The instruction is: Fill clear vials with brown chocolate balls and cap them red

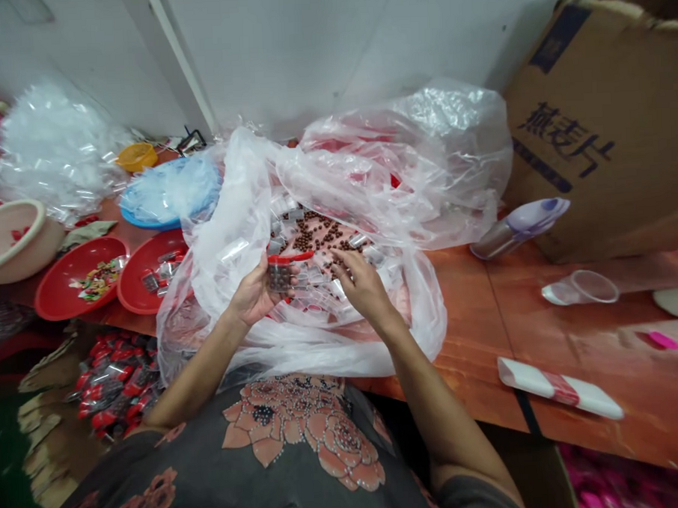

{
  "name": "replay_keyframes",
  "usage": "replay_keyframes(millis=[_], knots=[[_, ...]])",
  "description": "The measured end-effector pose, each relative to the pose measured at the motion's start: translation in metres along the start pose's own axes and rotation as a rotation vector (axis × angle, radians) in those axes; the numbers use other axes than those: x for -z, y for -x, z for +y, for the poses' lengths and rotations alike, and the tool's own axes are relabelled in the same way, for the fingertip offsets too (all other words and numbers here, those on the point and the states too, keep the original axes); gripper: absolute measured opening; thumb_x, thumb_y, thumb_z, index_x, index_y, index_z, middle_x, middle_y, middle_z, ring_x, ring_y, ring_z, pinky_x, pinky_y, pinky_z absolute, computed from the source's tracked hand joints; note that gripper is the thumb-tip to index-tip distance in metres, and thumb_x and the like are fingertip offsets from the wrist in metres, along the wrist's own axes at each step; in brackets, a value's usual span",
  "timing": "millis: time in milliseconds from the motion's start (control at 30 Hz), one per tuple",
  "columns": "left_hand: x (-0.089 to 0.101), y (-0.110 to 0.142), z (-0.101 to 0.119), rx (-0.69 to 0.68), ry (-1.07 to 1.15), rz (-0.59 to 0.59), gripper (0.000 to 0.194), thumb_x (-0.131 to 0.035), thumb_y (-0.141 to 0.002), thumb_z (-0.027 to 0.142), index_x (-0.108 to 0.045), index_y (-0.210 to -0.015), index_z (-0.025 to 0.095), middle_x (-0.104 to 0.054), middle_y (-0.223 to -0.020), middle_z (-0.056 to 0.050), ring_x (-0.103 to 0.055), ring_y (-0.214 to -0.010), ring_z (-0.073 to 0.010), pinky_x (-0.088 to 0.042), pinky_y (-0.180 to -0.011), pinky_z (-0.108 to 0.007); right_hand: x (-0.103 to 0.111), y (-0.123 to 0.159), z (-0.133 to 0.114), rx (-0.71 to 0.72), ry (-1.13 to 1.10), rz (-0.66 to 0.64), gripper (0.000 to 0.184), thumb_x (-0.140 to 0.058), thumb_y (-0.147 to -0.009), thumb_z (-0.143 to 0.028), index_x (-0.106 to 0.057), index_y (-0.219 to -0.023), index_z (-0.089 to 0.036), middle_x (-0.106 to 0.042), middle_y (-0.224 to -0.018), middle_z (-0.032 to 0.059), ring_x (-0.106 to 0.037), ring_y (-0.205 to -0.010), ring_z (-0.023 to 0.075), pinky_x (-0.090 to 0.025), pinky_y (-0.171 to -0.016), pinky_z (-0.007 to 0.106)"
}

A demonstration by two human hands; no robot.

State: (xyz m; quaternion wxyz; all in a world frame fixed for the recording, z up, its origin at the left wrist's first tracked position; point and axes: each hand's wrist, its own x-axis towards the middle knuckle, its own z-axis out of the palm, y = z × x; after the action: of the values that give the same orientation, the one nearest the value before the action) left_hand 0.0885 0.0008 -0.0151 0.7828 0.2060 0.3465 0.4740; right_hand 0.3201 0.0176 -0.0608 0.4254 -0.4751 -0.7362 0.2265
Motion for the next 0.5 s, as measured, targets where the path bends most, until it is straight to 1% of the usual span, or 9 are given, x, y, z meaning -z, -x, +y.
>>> replay_keyframes(millis=[67, 133, 233, 300, 400, 433, 500], knots=[[-0.003, 0.001, 0.003, 0.002, 0.023, 0.02, 0.053, -0.033, -0.105, 0.045, -0.07, -0.114, 0.008, -0.076, -0.093, -0.015, -0.073, -0.074, -0.0182, -0.061, -0.068, -0.029, -0.005, -0.002, 0.0, 0.008, 0.004, -0.017, 0.033, -0.051, -0.098, -0.036, -0.064, -0.126, -0.025, -0.069, -0.123, 0.0087, -0.064, -0.112, 0.0233, -0.053, -0.097, 0.045], [-0.006, 0.002, 0.006, 0.002, 0.041, 0.029, 0.053, -0.03, -0.106, 0.043, -0.069, -0.118, 0.008, -0.075, -0.094, -0.015, -0.073, -0.075, -0.0182, -0.061, -0.069, -0.029, -0.008, -0.004, 0.0, 0.006, 0.005, -0.029, 0.031, -0.051, -0.098, -0.035, -0.067, -0.122, -0.024, -0.071, -0.118, 0.0085, -0.066, -0.109, 0.0227, -0.053, -0.095, 0.043], [-0.01, 0.004, 0.008, 0.017, 0.054, 0.029, 0.056, -0.025, -0.107, 0.041, -0.067, -0.122, 0.008, -0.075, -0.095, -0.016, -0.072, -0.075, -0.0174, -0.06, -0.068, -0.028, -0.01, -0.012, 0.008, -0.031, 0.079, -0.106, 0.03, -0.05, -0.098, -0.032, -0.071, -0.116, -0.022, -0.073, -0.113, 0.0087, -0.068, -0.104, 0.0222, -0.053, -0.093, 0.04], [-0.011, 0.003, 0.009, 0.021, 0.06, 0.038, 0.058, -0.023, -0.107, 0.042, -0.067, -0.12, 0.007, -0.075, -0.094, -0.016, -0.071, -0.071, -0.0168, -0.06, -0.066, -0.029, -0.012, -0.023, 0.022, -0.082, 0.215, -0.184, 0.031, -0.048, -0.097, -0.028, -0.072, -0.116, -0.02, -0.073, -0.114, 0.0093, -0.068, -0.104, 0.0227, -0.053, -0.093, 0.038], [-0.01, 0.001, 0.006, 0.035, 0.078, 0.036, 0.056, -0.027, -0.106, 0.045, -0.068, -0.118, 0.008, -0.075, -0.093, -0.015, -0.071, -0.07, -0.0168, -0.061, -0.069, -0.03, -0.02, -0.043, 0.049, -0.16, 0.469, -0.319, 0.034, -0.046, -0.095, -0.017, -0.073, -0.116, -0.017, -0.072, -0.119, 0.012, -0.066, -0.108, 0.0222, -0.049, -0.095, 0.034], [-0.009, 0.0, 0.005, 0.044, 0.085, 0.033, 0.055, -0.029, -0.106, 0.045, -0.068, -0.118, 0.008, -0.075, -0.093, -0.016, -0.071, -0.072, -0.0172, -0.061, -0.07, -0.031, -0.023, -0.049, 0.057, -0.17, 0.526, -0.373, 0.034, -0.046, -0.094, -0.016, -0.073, -0.115, -0.015, -0.071, -0.12, 0.0129, -0.065, -0.108, 0.0212, -0.048, -0.094, 0.031], [-0.007, -0.002, 0.002, 0.06, 0.098, 0.035, 0.052, -0.032, -0.105, 0.044, -0.068, -0.117, 0.008, -0.075, -0.094, -0.016, -0.072, -0.075, -0.0182, -0.061, -0.072, -0.032, -0.032, -0.058, 0.068, -0.162, 0.571, -0.47, 0.03, -0.051, -0.093, -0.017, -0.075, -0.111, -0.015, -0.072, -0.117, 0.012, -0.065, -0.104, 0.0186, -0.047, -0.091, 0.026]])
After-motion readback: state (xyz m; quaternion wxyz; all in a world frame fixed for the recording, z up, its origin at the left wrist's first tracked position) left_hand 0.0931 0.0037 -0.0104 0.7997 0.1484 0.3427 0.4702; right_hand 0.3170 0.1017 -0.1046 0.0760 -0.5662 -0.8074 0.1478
